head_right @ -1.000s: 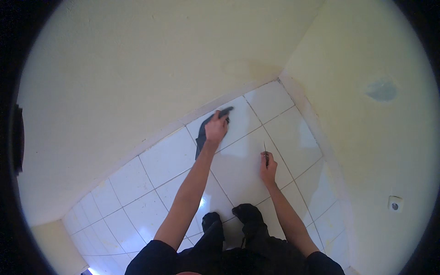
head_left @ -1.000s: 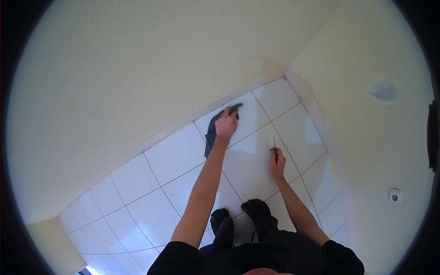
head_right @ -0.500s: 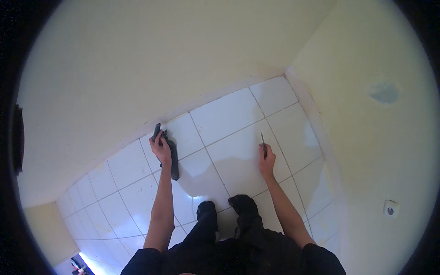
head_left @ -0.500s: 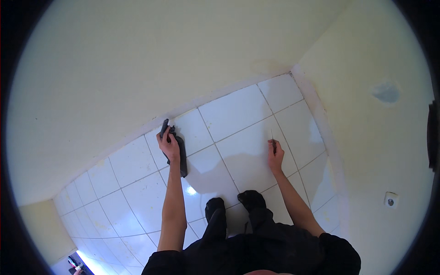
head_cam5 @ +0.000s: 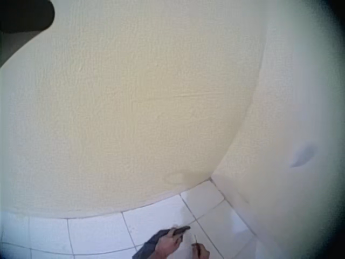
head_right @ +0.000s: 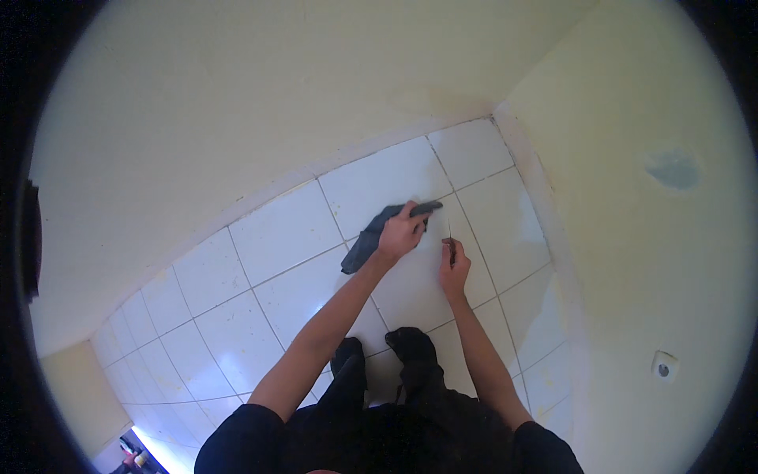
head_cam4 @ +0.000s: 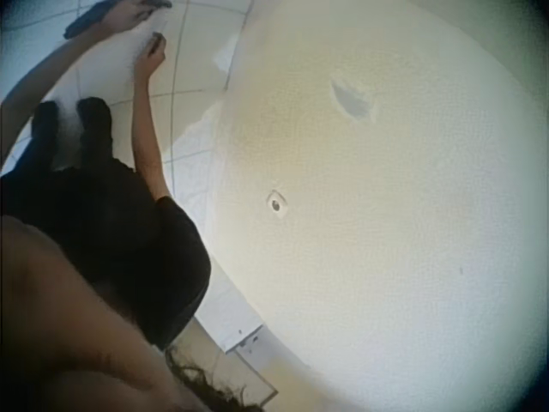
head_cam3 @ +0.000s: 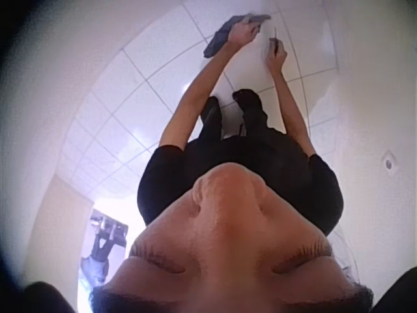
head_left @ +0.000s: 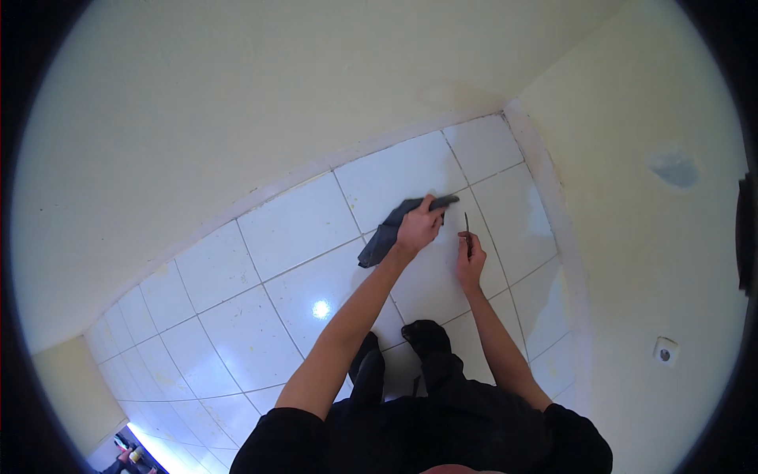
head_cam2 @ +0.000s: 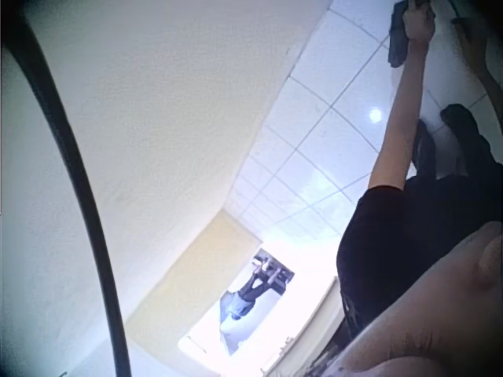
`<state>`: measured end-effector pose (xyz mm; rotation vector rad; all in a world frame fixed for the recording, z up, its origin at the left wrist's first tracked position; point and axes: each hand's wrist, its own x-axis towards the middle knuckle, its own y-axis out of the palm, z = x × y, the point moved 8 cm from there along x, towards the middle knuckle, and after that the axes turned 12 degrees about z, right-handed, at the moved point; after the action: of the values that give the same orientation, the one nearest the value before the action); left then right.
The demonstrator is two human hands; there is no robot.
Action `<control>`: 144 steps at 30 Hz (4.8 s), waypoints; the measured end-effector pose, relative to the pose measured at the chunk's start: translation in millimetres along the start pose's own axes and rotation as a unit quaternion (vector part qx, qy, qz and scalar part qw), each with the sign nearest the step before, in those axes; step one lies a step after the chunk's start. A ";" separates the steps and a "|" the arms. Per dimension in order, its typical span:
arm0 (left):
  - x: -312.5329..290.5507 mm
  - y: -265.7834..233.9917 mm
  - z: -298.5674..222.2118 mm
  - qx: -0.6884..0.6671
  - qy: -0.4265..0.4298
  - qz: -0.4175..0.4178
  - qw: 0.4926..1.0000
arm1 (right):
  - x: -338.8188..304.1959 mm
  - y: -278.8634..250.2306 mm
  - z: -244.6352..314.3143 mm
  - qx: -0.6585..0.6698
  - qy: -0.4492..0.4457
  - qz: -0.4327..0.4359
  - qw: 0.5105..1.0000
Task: The person scrapes the joints between floor tiles using a small metal scraper while using a cloth to wipe away debris.
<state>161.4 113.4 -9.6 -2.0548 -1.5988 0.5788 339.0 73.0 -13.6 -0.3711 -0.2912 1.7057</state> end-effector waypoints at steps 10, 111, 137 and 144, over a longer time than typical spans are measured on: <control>-73.9 -137.3 106.6 0.141 -0.153 -0.294 0.933 | -0.2 0.5 -1.5 -0.014 0.008 0.026 1.000; -127.1 -192.3 118.4 0.027 -0.177 -0.282 0.943 | 28.2 218.6 139.4 -0.370 -0.094 0.364 0.850; -125.6 -191.4 112.3 0.068 -0.144 -0.295 0.942 | 40.9 220.0 124.1 -0.337 -0.071 0.339 0.875; -156.7 -191.9 101.5 0.036 -0.075 -0.381 0.921 | 24.9 147.0 98.8 -0.157 -0.132 0.225 0.953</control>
<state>-83.3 12.2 30.5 -1.1884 -2.2312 0.4880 162.7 74.8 16.7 -0.4684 -0.7244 2.1672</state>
